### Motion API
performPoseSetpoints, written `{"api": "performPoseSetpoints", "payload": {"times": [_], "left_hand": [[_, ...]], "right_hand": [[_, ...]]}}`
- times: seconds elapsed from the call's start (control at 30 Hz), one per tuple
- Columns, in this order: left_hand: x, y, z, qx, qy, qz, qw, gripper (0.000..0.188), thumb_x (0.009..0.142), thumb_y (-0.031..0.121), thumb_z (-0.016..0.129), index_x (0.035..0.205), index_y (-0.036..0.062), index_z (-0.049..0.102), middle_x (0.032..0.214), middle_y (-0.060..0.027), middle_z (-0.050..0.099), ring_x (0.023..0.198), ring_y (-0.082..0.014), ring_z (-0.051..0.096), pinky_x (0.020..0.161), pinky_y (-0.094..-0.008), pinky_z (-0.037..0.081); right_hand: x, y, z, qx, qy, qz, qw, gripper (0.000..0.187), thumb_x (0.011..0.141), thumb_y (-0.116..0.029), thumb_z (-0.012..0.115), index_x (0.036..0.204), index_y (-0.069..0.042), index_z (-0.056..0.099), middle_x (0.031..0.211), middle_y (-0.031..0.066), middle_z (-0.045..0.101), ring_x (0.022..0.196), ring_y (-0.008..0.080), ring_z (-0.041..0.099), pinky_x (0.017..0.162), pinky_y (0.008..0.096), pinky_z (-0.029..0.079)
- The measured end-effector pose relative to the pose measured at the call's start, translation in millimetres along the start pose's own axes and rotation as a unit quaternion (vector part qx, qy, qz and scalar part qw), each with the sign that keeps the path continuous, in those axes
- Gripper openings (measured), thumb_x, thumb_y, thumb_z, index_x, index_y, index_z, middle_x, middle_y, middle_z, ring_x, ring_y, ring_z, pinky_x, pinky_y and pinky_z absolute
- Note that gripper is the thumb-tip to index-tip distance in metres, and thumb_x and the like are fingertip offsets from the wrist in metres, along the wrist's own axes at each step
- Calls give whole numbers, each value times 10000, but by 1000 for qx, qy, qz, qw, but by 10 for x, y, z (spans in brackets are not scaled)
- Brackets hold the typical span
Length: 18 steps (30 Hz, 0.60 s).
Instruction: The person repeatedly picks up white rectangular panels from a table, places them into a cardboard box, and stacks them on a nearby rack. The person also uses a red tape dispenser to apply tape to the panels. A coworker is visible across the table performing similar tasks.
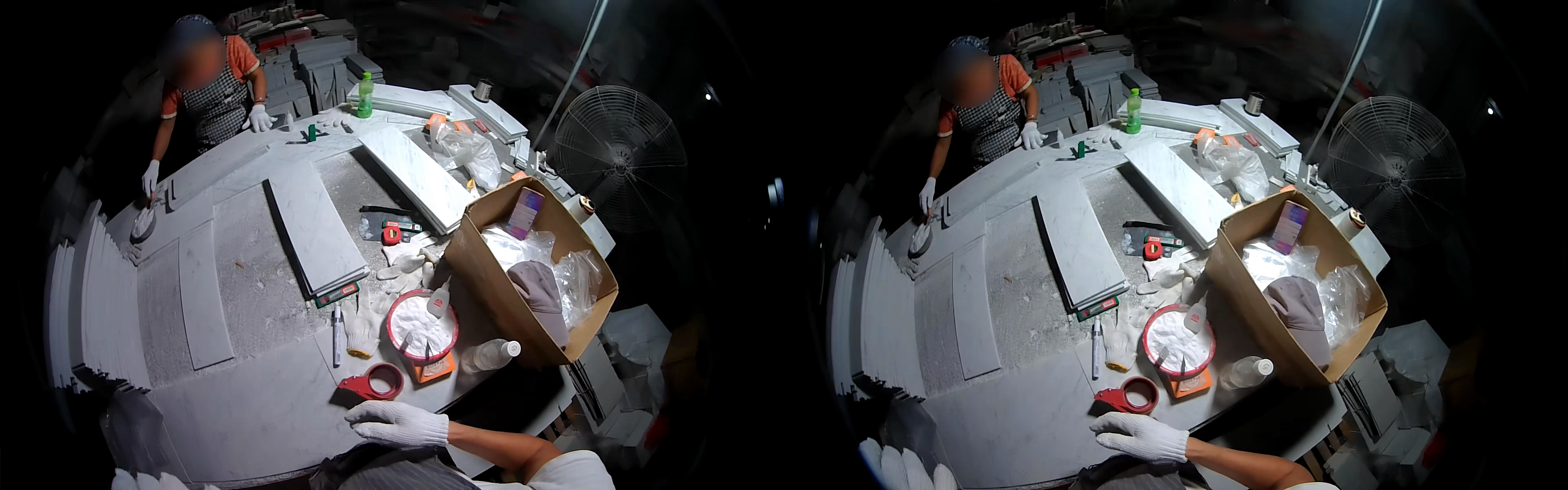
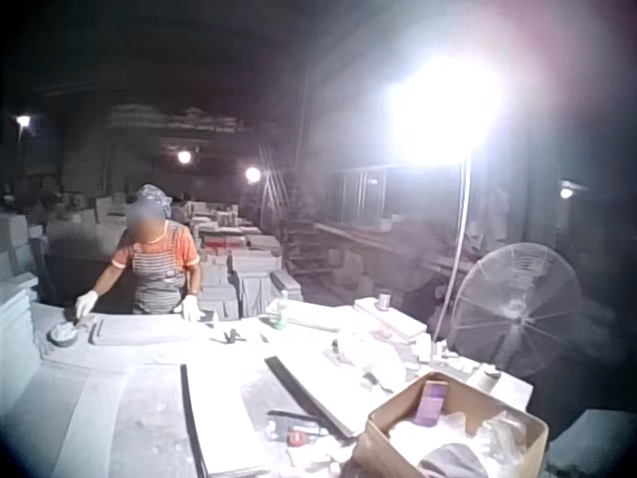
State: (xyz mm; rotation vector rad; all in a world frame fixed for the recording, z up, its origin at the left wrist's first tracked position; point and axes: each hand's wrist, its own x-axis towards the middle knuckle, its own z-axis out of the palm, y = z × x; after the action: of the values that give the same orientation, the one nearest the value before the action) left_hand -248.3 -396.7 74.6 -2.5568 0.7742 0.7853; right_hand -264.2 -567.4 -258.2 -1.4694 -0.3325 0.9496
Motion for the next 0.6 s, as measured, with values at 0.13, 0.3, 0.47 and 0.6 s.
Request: {"api": "performPoseSetpoints", "payload": {"times": [0.13,0.3,0.47,0.6], "left_hand": [[-127,-57,152,-27,-33,-11,999,399,807,276,694,1142,64,650,1008,-114,662,897,-307,620,800,-400,488],[182,-516,1414,-245,75,173,951,215,885,252,624,995,84,701,932,-88,703,853,-283,665,770,-375,524],[1014,223,3362,-630,284,-169,703,182,901,194,651,986,41,699,931,-120,699,835,-216,680,741,-331,529],[1024,625,3796,-557,297,-143,762,247,885,309,676,802,77,680,763,-109,673,732,-286,662,658,-376,512]], "right_hand": [[131,113,84,44,-12,14,999,430,989,-304,576,1302,-12,536,1236,98,599,1159,145,548,1000,288,437],[137,363,98,80,32,26,996,351,992,-218,573,1260,8,567,1081,61,648,965,98,593,868,258,491],[194,171,150,235,68,103,964,287,963,-136,610,1214,-4,567,1018,63,643,866,129,616,762,281,523],[447,111,303,127,45,115,984,285,964,-164,584,1192,7,584,924,70,661,743,129,627,686,267,521]]}}
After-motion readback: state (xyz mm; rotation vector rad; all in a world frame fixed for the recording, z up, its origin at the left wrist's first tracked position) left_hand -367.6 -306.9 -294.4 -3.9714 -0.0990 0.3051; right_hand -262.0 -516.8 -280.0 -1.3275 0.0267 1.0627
